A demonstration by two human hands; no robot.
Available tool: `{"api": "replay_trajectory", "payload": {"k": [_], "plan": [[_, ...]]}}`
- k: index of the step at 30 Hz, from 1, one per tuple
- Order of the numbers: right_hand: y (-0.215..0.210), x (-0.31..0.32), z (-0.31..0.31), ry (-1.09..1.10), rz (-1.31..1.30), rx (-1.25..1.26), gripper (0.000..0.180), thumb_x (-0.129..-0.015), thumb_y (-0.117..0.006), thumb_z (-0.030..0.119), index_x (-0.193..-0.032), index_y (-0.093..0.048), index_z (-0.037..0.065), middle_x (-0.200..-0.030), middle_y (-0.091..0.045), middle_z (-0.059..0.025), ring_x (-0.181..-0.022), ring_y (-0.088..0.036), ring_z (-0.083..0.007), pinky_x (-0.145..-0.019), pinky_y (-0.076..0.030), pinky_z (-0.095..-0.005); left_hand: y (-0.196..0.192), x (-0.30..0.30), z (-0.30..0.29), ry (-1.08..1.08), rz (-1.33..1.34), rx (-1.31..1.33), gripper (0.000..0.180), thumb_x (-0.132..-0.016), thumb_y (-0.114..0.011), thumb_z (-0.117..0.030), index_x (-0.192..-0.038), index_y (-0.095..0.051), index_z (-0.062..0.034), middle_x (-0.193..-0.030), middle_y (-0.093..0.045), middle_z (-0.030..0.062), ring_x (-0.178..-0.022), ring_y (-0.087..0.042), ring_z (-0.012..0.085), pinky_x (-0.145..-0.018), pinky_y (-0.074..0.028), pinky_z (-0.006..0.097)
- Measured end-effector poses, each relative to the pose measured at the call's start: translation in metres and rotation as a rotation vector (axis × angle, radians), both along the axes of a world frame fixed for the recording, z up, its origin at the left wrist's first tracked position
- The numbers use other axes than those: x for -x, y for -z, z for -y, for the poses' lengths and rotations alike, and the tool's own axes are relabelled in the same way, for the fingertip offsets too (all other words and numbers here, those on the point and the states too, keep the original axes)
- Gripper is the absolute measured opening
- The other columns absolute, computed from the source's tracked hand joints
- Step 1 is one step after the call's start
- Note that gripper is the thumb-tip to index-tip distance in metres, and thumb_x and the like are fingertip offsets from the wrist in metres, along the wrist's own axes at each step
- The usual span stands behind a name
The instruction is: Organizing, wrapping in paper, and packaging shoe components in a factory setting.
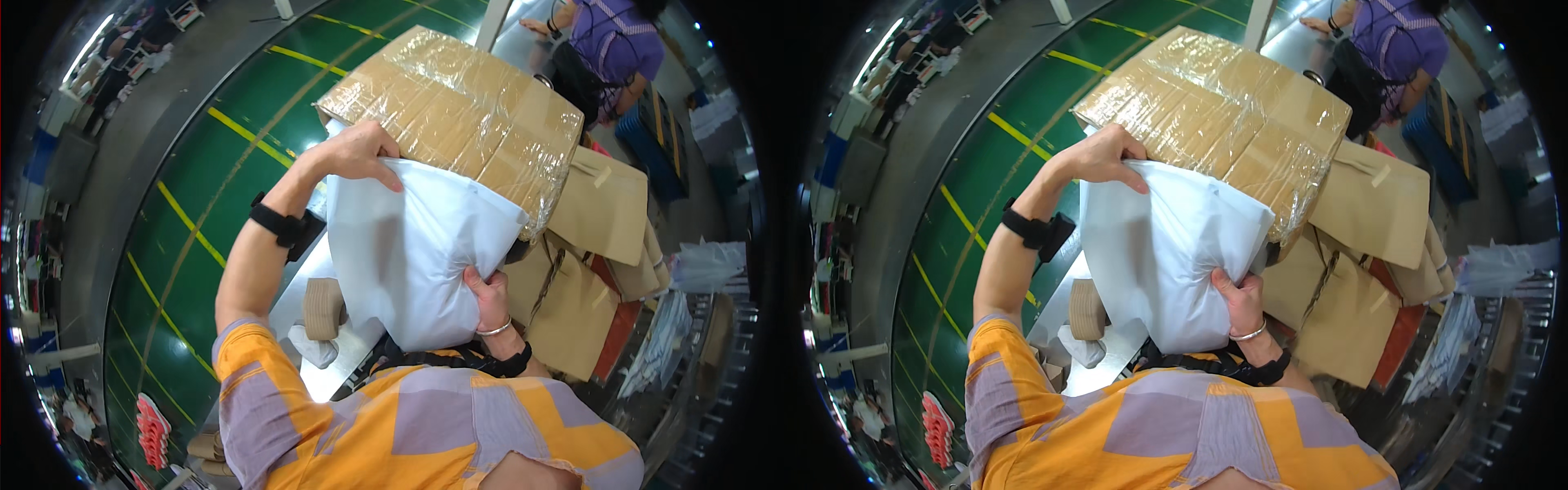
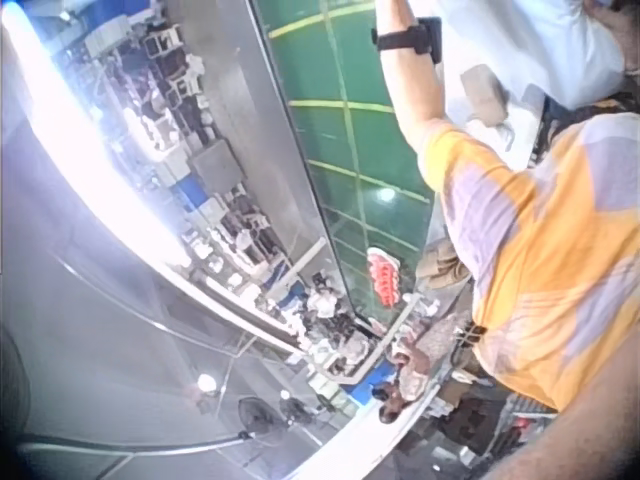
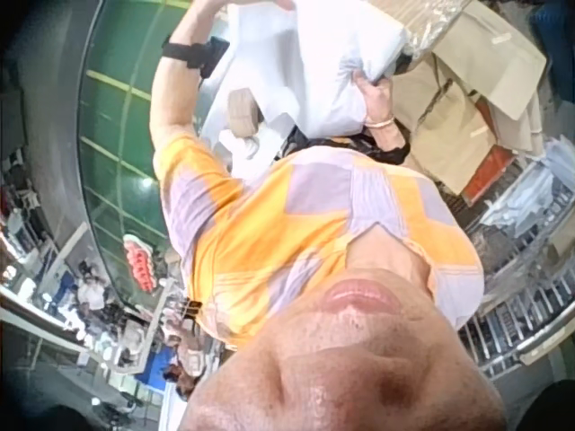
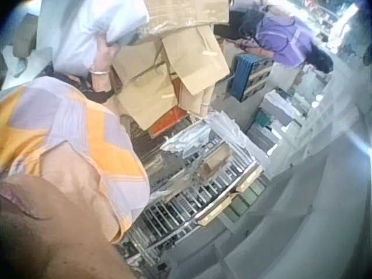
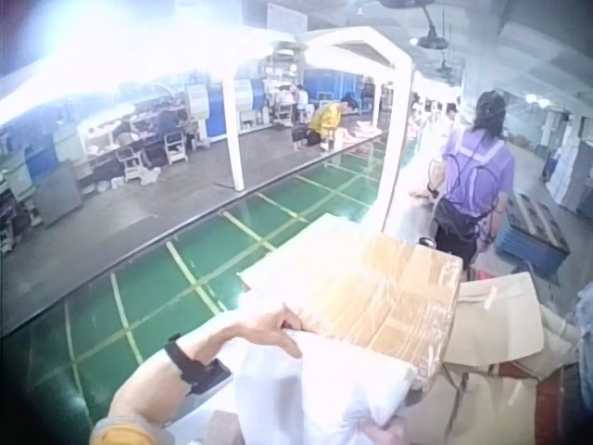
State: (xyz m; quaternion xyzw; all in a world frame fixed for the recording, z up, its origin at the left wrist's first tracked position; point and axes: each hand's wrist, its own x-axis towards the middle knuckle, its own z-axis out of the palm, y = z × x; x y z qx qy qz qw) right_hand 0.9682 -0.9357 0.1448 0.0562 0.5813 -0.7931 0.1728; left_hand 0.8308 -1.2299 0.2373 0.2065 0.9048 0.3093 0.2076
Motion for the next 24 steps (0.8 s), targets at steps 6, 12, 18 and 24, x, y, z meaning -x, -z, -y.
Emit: {"api": "replay_trajectory", "payload": {"k": [6,12,18,24], "plan": [[-0.018,0.000,0.012,0.036,0.013,-0.022,0.027,-0.082,-0.068,0.017,-0.098,-0.064,-0.005,-0.095,-0.066,-0.0075,-0.082,-0.060,-0.0129,-0.076,-0.048,-0.0270,-0.005,-0.016,0.012,0.067,-0.158,-0.102,0.064,-0.062,-0.077,-0.049,-0.099,-0.063,0.0009,-0.079,-0.063,0.0184,-0.082,-0.061,0.0338,-0.073,-0.046,0.036],[-0.068,0.044,0.026,-0.309,0.182,-0.115,0.032,-0.084,-0.066,0.016,-0.104,-0.059,-0.008,-0.096,-0.065,-0.0104,-0.082,-0.062,-0.0143,-0.074,-0.050,-0.0284,0.011,-0.024,0.029,-0.136,0.140,-0.356,0.042,-0.075,-0.074,-0.032,-0.097,-0.066,0.0039,-0.080,-0.066,0.0123,-0.077,-0.062,0.0171,-0.071,-0.048,0.031],[-0.024,0.020,-0.016,-0.352,0.400,0.163,0.048,-0.085,-0.064,0.030,-0.116,-0.052,-0.004,-0.109,-0.060,-0.0108,-0.096,-0.059,-0.0167,-0.084,-0.048,-0.0308,0.049,-0.053,0.046,-0.457,0.198,-0.510,0.036,-0.072,-0.077,-0.023,-0.091,-0.068,0.0059,-0.078,-0.067,0.0103,-0.070,-0.062,0.0156,-0.067,-0.049,0.029],[-0.012,-0.022,-0.021,-0.619,0.062,-0.478,0.068,-0.067,-0.078,0.011,-0.126,-0.047,0.001,-0.114,-0.058,-0.0088,-0.103,-0.053,-0.0130,-0.089,-0.043,-0.0275,0.057,-0.066,0.053,-0.652,0.258,-0.482,0.033,-0.071,-0.078,-0.020,-0.089,-0.068,0.0066,-0.074,-0.066,0.0109,-0.063,-0.062,0.0160,-0.062,-0.050,0.029]]}}
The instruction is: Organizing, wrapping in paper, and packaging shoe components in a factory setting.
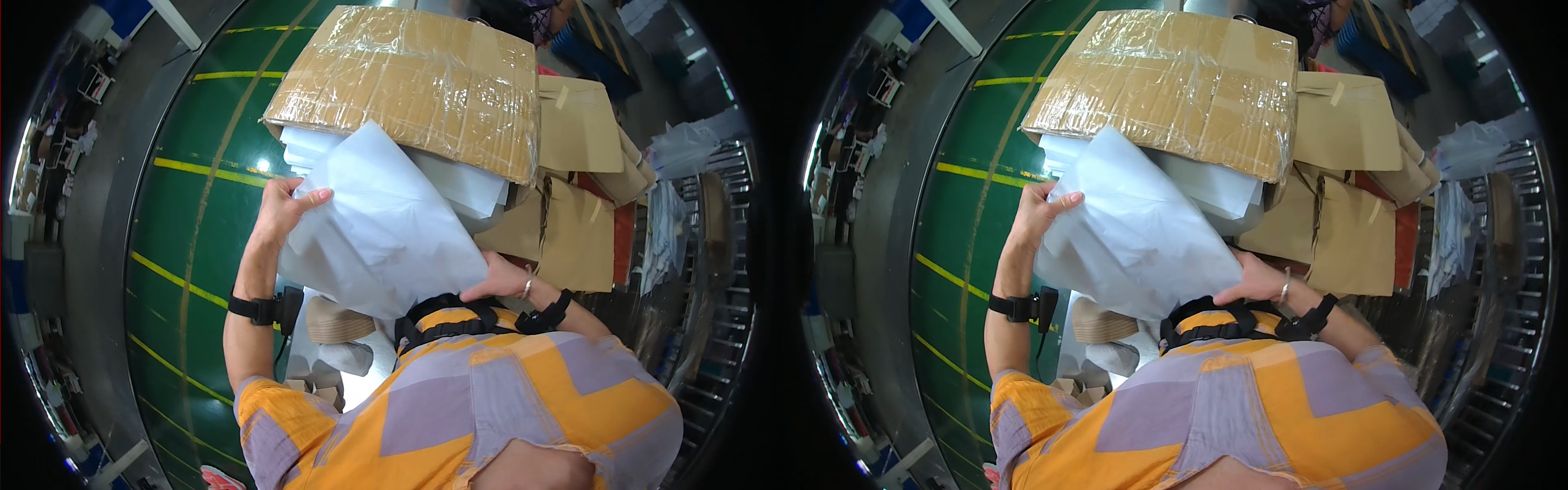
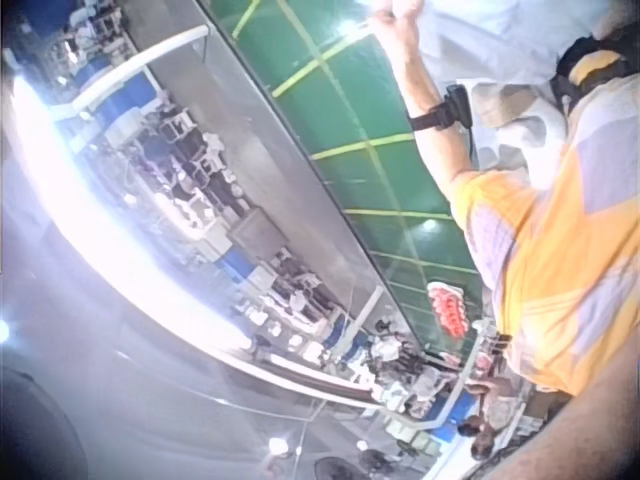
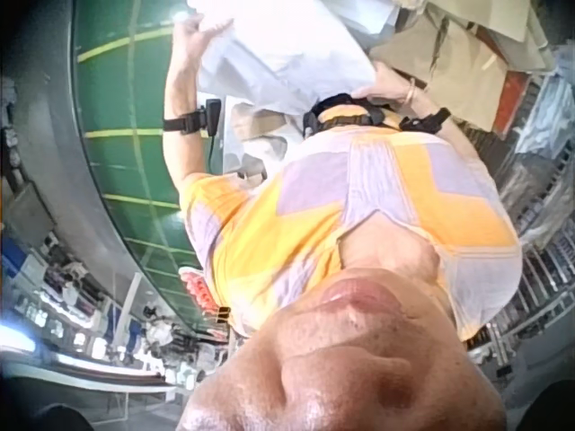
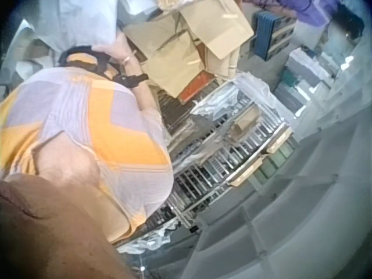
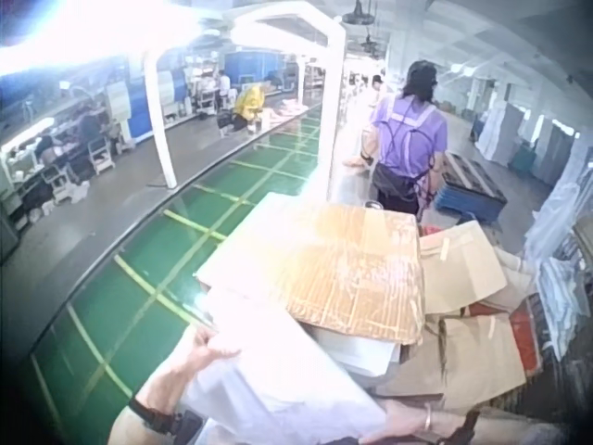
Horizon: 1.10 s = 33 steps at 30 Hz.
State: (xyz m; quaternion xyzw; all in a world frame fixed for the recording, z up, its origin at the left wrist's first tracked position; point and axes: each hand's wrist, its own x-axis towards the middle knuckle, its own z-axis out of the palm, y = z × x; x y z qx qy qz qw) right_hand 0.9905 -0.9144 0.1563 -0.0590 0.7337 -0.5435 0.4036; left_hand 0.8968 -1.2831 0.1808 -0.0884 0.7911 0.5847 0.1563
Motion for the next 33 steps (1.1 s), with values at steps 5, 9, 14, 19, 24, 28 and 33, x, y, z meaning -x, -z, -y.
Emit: {"api": "replay_trajectory", "payload": {"k": [5,9,14,19,24,28,33], "plan": [[-0.042,0.021,-0.004,0.026,-0.099,0.030,0.043,-0.070,-0.076,0.011,-0.108,-0.059,-0.002,-0.098,-0.064,-0.0049,-0.082,-0.059,-0.0122,-0.079,-0.049,-0.0287,-0.006,0.002,0.015,-0.071,0.059,-0.005,0.031,-0.073,-0.076,-0.017,-0.088,-0.067,0.0083,-0.075,-0.067,0.0129,-0.062,-0.063,0.0172,-0.061,-0.051,0.030],[-0.066,0.042,-0.019,0.452,0.391,0.781,0.066,-0.076,-0.073,0.027,-0.130,-0.043,0.002,-0.118,-0.057,-0.0119,-0.112,-0.054,-0.0219,-0.096,-0.042,-0.0369,-0.003,-0.004,0.033,-0.196,0.190,-0.375,0.031,-0.077,-0.073,-0.017,-0.089,-0.063,0.0097,-0.076,-0.066,0.0162,-0.062,-0.064,0.0173,-0.057,-0.052,0.027],[0.000,-0.002,0.011,0.646,0.128,0.818,0.067,-0.080,-0.070,0.029,-0.133,-0.038,0.004,-0.127,-0.049,-0.0092,-0.121,-0.044,-0.0221,-0.104,-0.031,-0.0386,0.051,-0.014,0.034,-0.381,0.245,-0.422,0.032,-0.077,-0.074,-0.017,-0.088,-0.062,0.0096,-0.080,-0.066,0.0154,-0.062,-0.063,0.0193,-0.057,-0.052,0.030],[-0.013,0.013,0.025,0.647,-0.346,0.189,0.037,-0.086,-0.061,0.011,-0.120,-0.048,0.000,-0.110,-0.057,-0.0081,-0.097,-0.054,-0.0129,-0.085,-0.045,-0.0277,0.055,-0.029,0.035,-0.387,0.291,-0.388,0.033,-0.079,-0.072,-0.016,-0.093,-0.061,0.0116,-0.084,-0.066,0.0168,-0.069,-0.064,0.0203,-0.063,-0.053,0.031],[-0.063,0.020,0.023,0.832,0.107,0.448,0.032,-0.089,-0.057,0.022,-0.113,-0.054,0.001,-0.102,-0.062,-0.0068,-0.090,-0.059,-0.0132,-0.079,-0.048,-0.0279,-0.005,-0.006,0.025,-0.341,0.160,-0.501,0.031,-0.082,-0.068,-0.013,-0.096,-0.060,0.0127,-0.088,-0.066,0.0174,-0.074,-0.065,0.0219,-0.067,-0.053,0.030],[-0.024,-0.003,0.036,0.709,-0.124,0.346,0.043,-0.090,-0.056,0.024,-0.124,-0.044,0.001,-0.109,-0.058,-0.0065,-0.101,-0.055,-0.0126,-0.085,-0.046,-0.0281,0.033,0.016,0.023,-0.529,0.057,-0.543,0.037,-0.074,-0.075,-0.012,-0.098,-0.060,0.0124,-0.089,-0.065,0.0169,-0.073,-0.064,0.0210,-0.067,-0.052,0.030],[-0.030,0.024,0.018,0.669,-0.347,0.184,0.044,-0.089,-0.058,0.019,-0.124,-0.043,-0.003,-0.109,-0.058,-0.0084,-0.097,-0.056,-0.0134,-0.085,-0.046,-0.0279,0.002,0.044,0.002,-0.497,-0.062,-0.590,0.029,-0.076,-0.072,-0.007,-0.097,-0.062,0.0104,-0.087,-0.066,0.0139,-0.073,-0.063,0.0197,-0.068,-0.051,0.030]]}}
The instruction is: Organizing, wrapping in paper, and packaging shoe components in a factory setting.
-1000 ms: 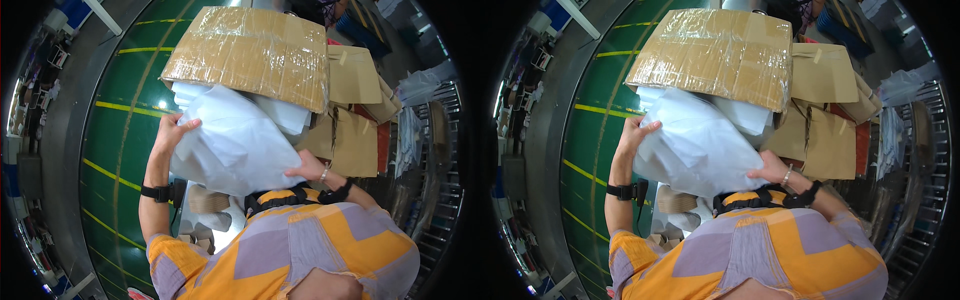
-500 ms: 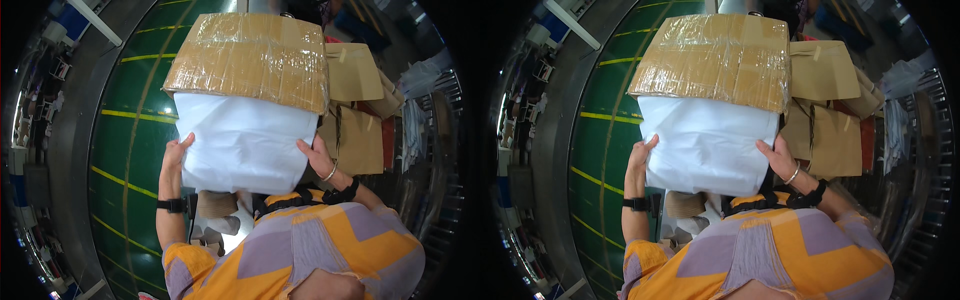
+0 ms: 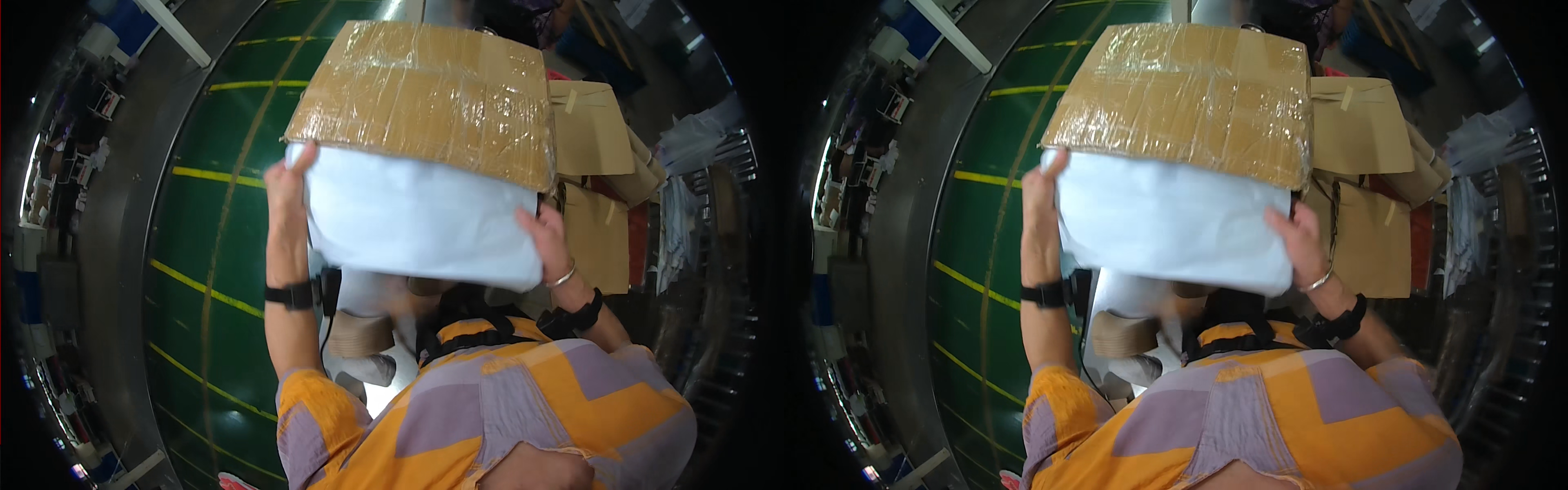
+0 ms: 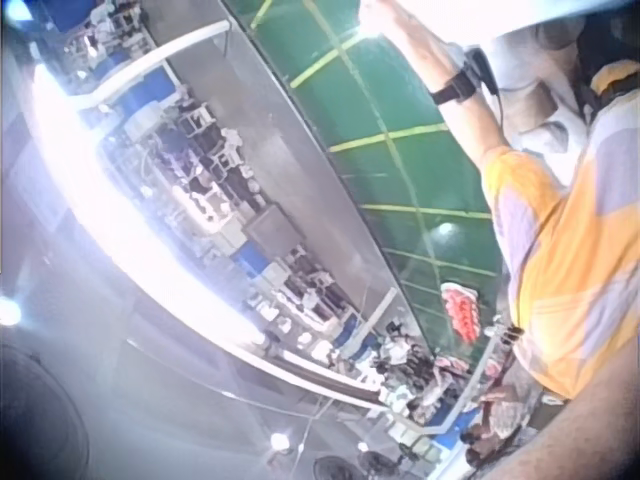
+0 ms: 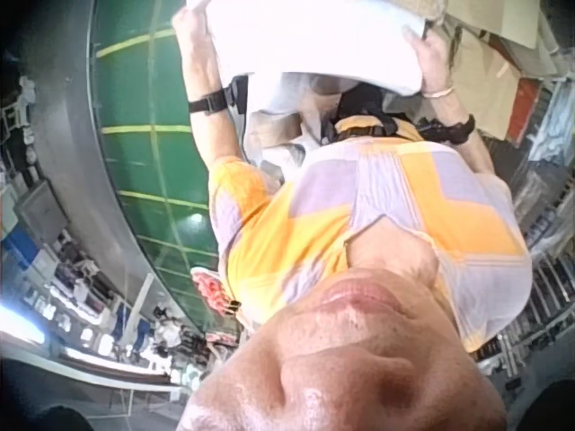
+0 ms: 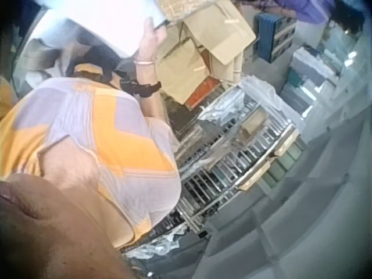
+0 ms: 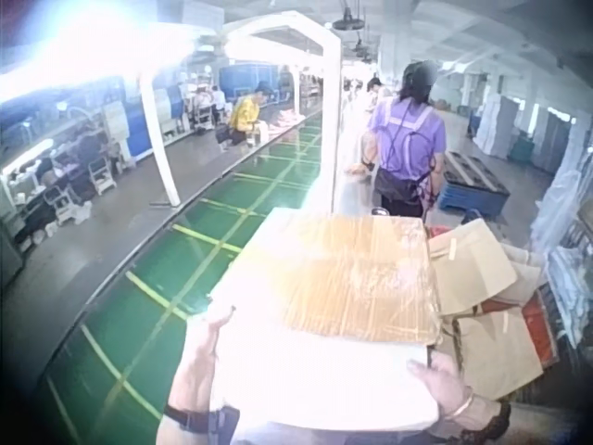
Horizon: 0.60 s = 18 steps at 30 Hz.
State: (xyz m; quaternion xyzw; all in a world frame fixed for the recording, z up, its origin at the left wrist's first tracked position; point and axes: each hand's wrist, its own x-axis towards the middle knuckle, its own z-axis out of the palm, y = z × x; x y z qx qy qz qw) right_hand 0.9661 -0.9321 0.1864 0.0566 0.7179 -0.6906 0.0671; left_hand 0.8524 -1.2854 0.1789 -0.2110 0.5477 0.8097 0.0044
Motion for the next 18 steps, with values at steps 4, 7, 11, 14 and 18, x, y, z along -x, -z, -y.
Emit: {"api": "replay_trajectory", "payload": {"k": [4,7,11,14,18], "plan": [[-0.018,-0.005,0.031,0.095,0.214,0.410,0.040,-0.086,-0.061,0.011,-0.120,-0.047,-0.004,-0.109,-0.058,-0.0081,-0.095,-0.056,-0.0143,-0.084,-0.045,-0.0273,0.020,0.011,0.015,-0.079,-0.093,0.033,0.032,-0.080,-0.071,-0.016,-0.098,-0.062,0.0089,-0.087,-0.066,0.0119,-0.070,-0.062,0.0162,-0.065,-0.049,0.028],[-0.004,-0.013,0.030,0.077,0.112,0.202,0.039,-0.086,-0.060,0.011,-0.119,-0.047,-0.004,-0.109,-0.058,-0.0081,-0.094,-0.056,-0.0143,-0.085,-0.045,-0.0277,0.034,-0.007,0.017,-0.071,-0.124,0.127,0.037,-0.081,-0.070,-0.021,-0.102,-0.061,0.0074,-0.090,-0.066,0.0112,-0.072,-0.061,0.0141,-0.065,-0.049,0.026],[0.002,-0.009,0.023,0.162,0.138,0.330,0.036,-0.086,-0.060,0.010,-0.117,-0.049,-0.003,-0.107,-0.059,-0.0075,-0.093,-0.057,-0.0143,-0.084,-0.045,-0.0273,0.045,-0.046,0.030,0.221,-0.048,0.223,0.043,-0.083,-0.066,-0.020,-0.112,-0.055,0.0091,-0.102,-0.063,0.0134,-0.085,-0.061,0.0163,-0.073,-0.049,0.027],[0.008,-0.007,0.025,0.234,0.131,0.311,0.034,-0.086,-0.060,0.011,-0.115,-0.051,-0.001,-0.104,-0.059,-0.0070,-0.090,-0.058,-0.0147,-0.081,-0.046,-0.0278,0.045,-0.056,0.021,0.159,-0.064,0.216,0.041,-0.084,-0.065,-0.015,-0.113,-0.054,0.0107,-0.105,-0.062,0.0150,-0.088,-0.061,0.0175,-0.076,-0.049,0.028],[-0.007,0.000,0.039,0.327,0.129,0.490,0.029,-0.087,-0.059,0.014,-0.112,-0.052,0.000,-0.096,-0.062,-0.0068,-0.086,-0.060,-0.0163,-0.076,-0.049,-0.0310,0.019,-0.022,0.014,0.085,-0.231,0.078,0.025,-0.084,-0.065,-0.011,-0.100,-0.060,0.0074,-0.089,-0.065,0.0092,-0.071,-0.062,0.0140,-0.067,-0.050,0.025]]}}
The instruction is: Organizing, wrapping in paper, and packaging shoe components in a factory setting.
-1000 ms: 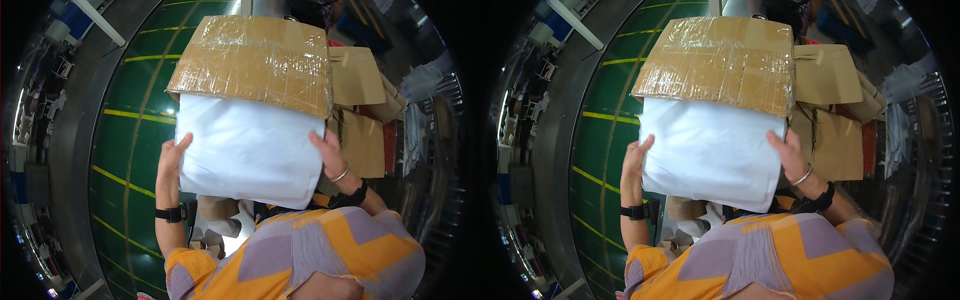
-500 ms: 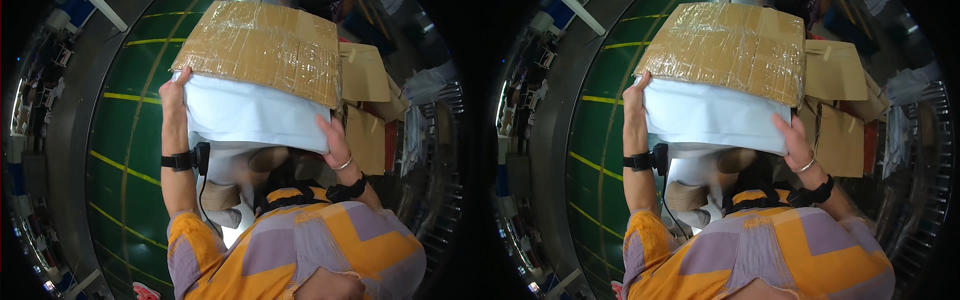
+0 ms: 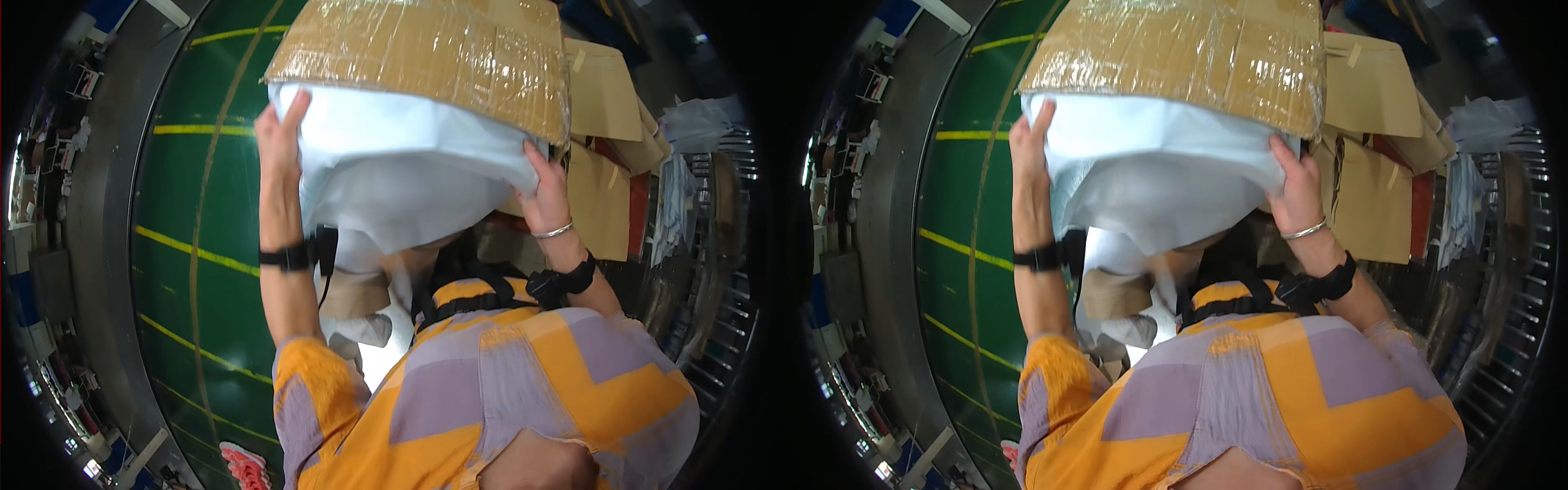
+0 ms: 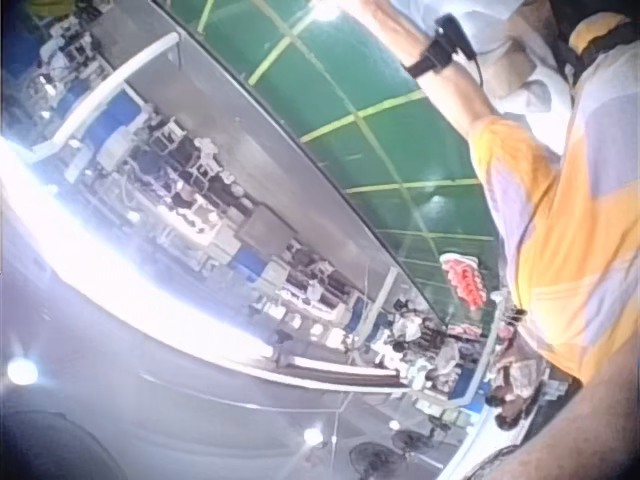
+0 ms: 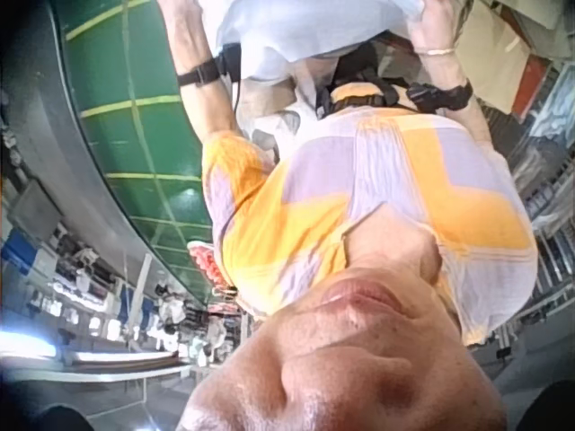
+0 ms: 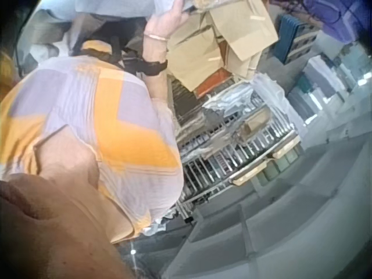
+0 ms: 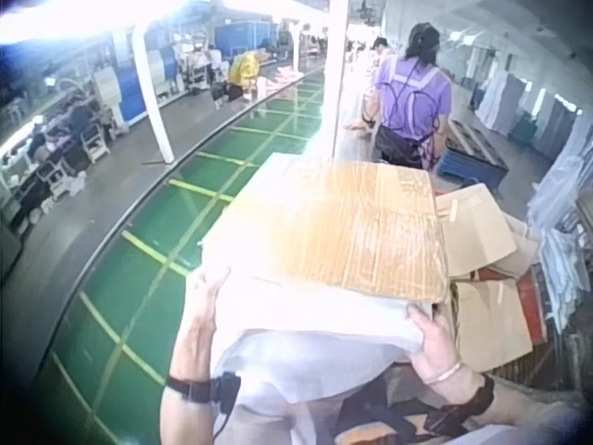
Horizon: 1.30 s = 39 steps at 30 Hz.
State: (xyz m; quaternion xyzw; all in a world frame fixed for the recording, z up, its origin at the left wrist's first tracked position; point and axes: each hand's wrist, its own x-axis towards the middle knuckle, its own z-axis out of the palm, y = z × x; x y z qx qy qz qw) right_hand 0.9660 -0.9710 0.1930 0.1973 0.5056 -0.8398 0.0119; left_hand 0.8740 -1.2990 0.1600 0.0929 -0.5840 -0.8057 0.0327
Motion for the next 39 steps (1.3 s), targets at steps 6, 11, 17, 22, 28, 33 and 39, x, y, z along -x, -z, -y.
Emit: {"api": "replay_trajectory", "payload": {"k": [6,11,17,22,28,33,39], "plan": [[0.005,-0.011,-0.002,-0.289,0.101,-0.120,0.022,-0.091,-0.055,0.015,-0.105,-0.052,-0.002,-0.085,-0.063,-0.0142,-0.071,-0.066,-0.0205,-0.063,-0.055,-0.0305,0.029,0.012,-0.004,-0.107,-0.056,-0.092,0.031,-0.083,-0.069,-0.016,-0.103,-0.059,0.0064,-0.095,-0.065,0.0106,-0.081,-0.061,0.0132,-0.073,-0.048,0.025],[0.007,-0.003,-0.003,-0.093,-0.050,-0.077,0.015,-0.092,-0.051,0.010,-0.101,-0.052,-0.003,-0.088,-0.062,-0.0120,-0.079,-0.066,-0.0232,-0.068,-0.056,-0.0331,0.032,-0.010,-0.007,-0.114,-0.059,0.051,0.039,-0.083,-0.069,-0.019,-0.109,-0.052,0.0046,-0.099,-0.061,0.0119,-0.083,-0.060,0.0157,-0.070,-0.049,0.028],[0.001,-0.008,0.011,-0.136,-0.079,-0.010,0.020,-0.092,-0.052,0.011,-0.103,-0.052,-0.005,-0.093,-0.062,-0.0144,-0.085,-0.065,-0.0252,-0.074,-0.056,-0.0356,0.042,-0.034,-0.014,-0.129,-0.009,-0.005,0.036,-0.079,-0.069,-0.009,-0.107,-0.049,0.0012,-0.089,-0.060,0.0097,-0.067,-0.059,0.0159,-0.047,-0.046,0.029],[0.006,-0.015,0.006,-0.377,-0.249,-0.023,0.040,-0.089,-0.057,0.010,-0.122,-0.043,-0.008,-0.111,-0.059,-0.0166,-0.097,-0.062,-0.0250,-0.086,-0.050,-0.0341,0.028,-0.003,-0.024,-0.235,0.013,-0.002,0.031,-0.081,-0.066,-0.006,-0.106,-0.051,0.0042,-0.086,-0.064,0.0112,-0.066,-0.062,0.0152,-0.045,-0.047,0.023],[0.062,-0.067,-0.113,-0.197,-0.186,-1.015,0.044,-0.081,-0.060,0.009,-0.122,-0.044,0.003,-0.102,-0.060,-0.0074,-0.086,-0.058,-0.0117,-0.079,-0.047,-0.0271,0.028,-0.046,-0.047,-0.239,0.153,0.021,0.034,-0.088,-0.062,-0.022,-0.105,-0.051,0.0053,-0.096,-0.060,0.0129,-0.078,-0.060,0.0173,-0.060,-0.048,0.029],[0.127,-0.075,-0.306,0.413,0.013,-1.739,0.072,-0.075,-0.068,0.042,-0.124,-0.041,-0.004,-0.116,-0.051,-0.0248,-0.107,-0.052,-0.0368,-0.093,-0.040,-0.0438,-0.009,-0.076,-0.081,-0.735,0.092,0.801,0.030,-0.089,-0.058,-0.028,-0.084,-0.047,-0.0003,-0.080,-0.049,0.0051,-0.067,-0.047,0.0154,-0.062,-0.042,0.030],[0.154,-0.128,-0.451,0.438,0.603,-1.557,0.101,-0.067,-0.069,0.057,-0.136,-0.025,-0.002,-0.136,-0.036,-0.0256,-0.127,-0.034,-0.0390,-0.103,-0.028,-0.0456,0.011,-0.154,-0.314,0.467,-0.357,0.727,0.034,-0.076,-0.071,-0.015,-0.102,-0.055,-0.0012,-0.090,-0.056,0.0099,-0.079,-0.055,0.0214,-0.075,-0.045,0.033]]}}
